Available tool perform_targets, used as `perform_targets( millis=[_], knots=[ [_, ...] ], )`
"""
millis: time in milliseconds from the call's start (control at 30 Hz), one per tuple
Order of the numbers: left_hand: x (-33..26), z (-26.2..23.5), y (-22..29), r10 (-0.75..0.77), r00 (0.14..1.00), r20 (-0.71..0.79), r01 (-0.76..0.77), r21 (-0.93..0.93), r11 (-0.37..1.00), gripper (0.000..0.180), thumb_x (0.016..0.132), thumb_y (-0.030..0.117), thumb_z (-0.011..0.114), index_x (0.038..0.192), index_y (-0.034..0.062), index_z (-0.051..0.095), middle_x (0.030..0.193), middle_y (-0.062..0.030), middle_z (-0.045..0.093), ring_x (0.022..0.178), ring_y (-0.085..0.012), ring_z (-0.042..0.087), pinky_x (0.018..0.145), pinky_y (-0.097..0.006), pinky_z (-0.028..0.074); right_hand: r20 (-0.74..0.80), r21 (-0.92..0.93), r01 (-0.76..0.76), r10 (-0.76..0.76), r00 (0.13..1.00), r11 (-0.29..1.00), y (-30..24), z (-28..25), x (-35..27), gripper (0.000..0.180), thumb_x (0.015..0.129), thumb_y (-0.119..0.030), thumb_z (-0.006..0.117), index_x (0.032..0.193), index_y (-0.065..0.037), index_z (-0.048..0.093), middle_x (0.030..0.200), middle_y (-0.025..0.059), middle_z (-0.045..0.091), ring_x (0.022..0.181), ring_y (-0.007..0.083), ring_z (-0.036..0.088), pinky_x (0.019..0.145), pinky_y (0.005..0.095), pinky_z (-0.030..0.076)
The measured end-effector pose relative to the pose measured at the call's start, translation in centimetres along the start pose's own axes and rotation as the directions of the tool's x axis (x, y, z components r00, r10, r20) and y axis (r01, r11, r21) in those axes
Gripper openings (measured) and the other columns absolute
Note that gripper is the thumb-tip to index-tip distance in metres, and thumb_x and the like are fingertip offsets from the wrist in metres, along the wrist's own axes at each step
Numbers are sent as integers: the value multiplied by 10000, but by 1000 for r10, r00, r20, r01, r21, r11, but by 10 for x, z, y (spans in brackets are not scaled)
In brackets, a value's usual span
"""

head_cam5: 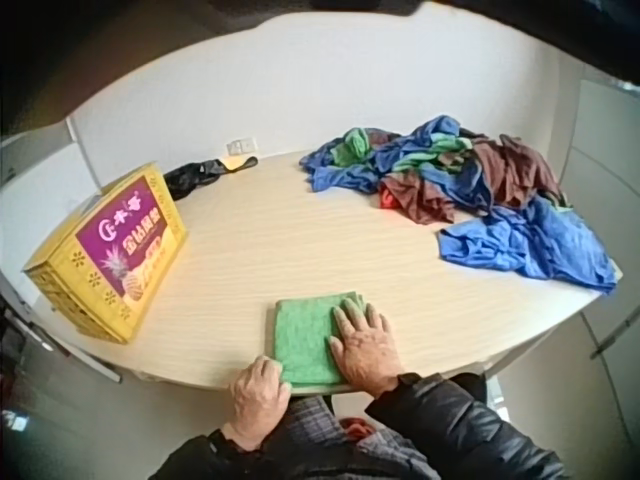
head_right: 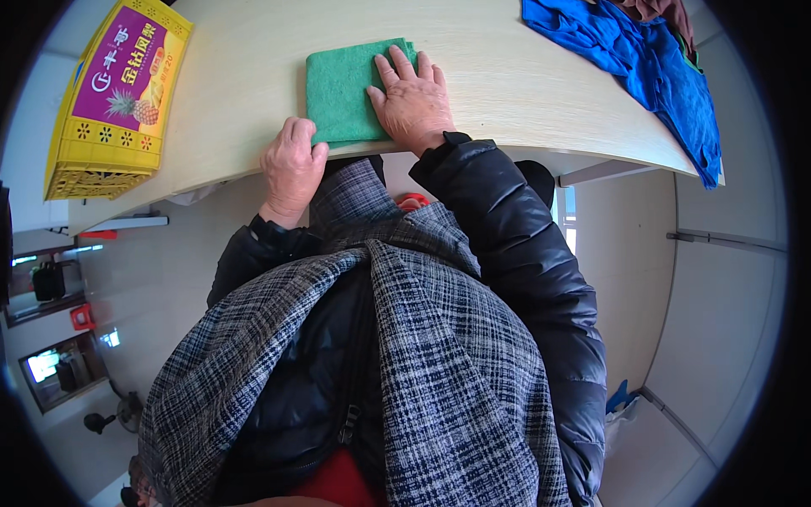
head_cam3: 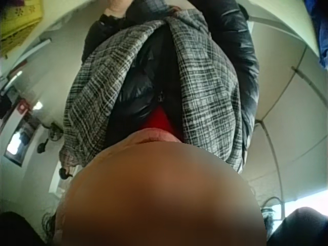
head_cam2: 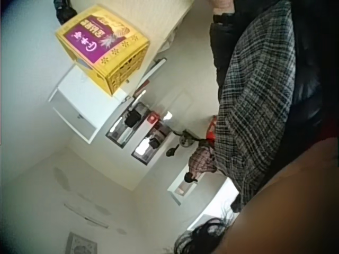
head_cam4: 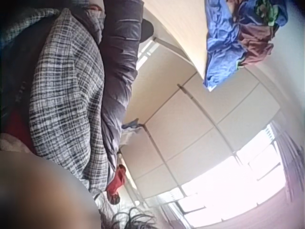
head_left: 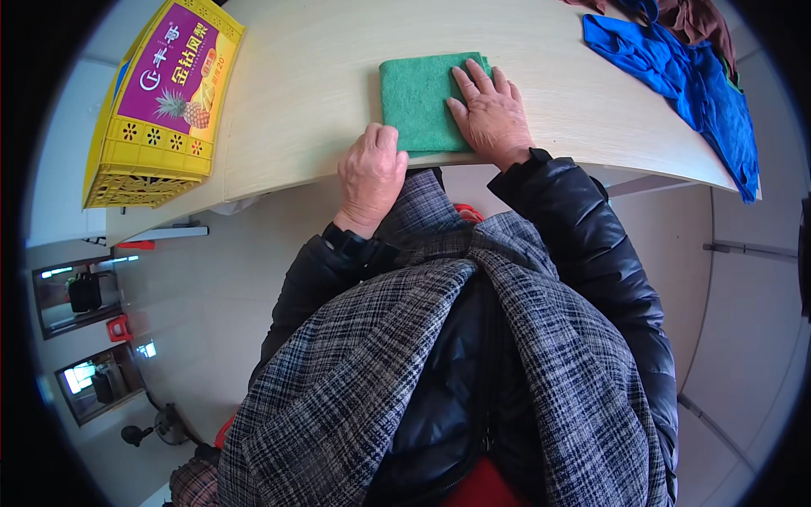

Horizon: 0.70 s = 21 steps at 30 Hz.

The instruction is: Fold pieces of colored cloth and place them into a yellow storage crate.

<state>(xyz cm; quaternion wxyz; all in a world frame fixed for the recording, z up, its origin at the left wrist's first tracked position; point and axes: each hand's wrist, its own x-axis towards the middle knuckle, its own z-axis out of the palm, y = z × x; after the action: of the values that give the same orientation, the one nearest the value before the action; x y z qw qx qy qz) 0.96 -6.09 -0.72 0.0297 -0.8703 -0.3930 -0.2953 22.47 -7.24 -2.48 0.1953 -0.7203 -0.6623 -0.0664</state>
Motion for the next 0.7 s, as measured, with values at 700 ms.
perform_targets(
  millis=[700],
  knots=[
    [-10, -38, -19, -92, 981, 173, 114, -120, 986, 160, 817, 62, 701, 937, 68, 596, 967, -112, 667, 799, -300, 674, 690, -402, 537, 18, -10, -1, 1, 1000, 1000, 0, -1, 0, 555, 1011, -429, 440, 1475, -125, 432, 1538, 98, 400, 1393, 406, 360, 1151, 486, 295]
  ],
)
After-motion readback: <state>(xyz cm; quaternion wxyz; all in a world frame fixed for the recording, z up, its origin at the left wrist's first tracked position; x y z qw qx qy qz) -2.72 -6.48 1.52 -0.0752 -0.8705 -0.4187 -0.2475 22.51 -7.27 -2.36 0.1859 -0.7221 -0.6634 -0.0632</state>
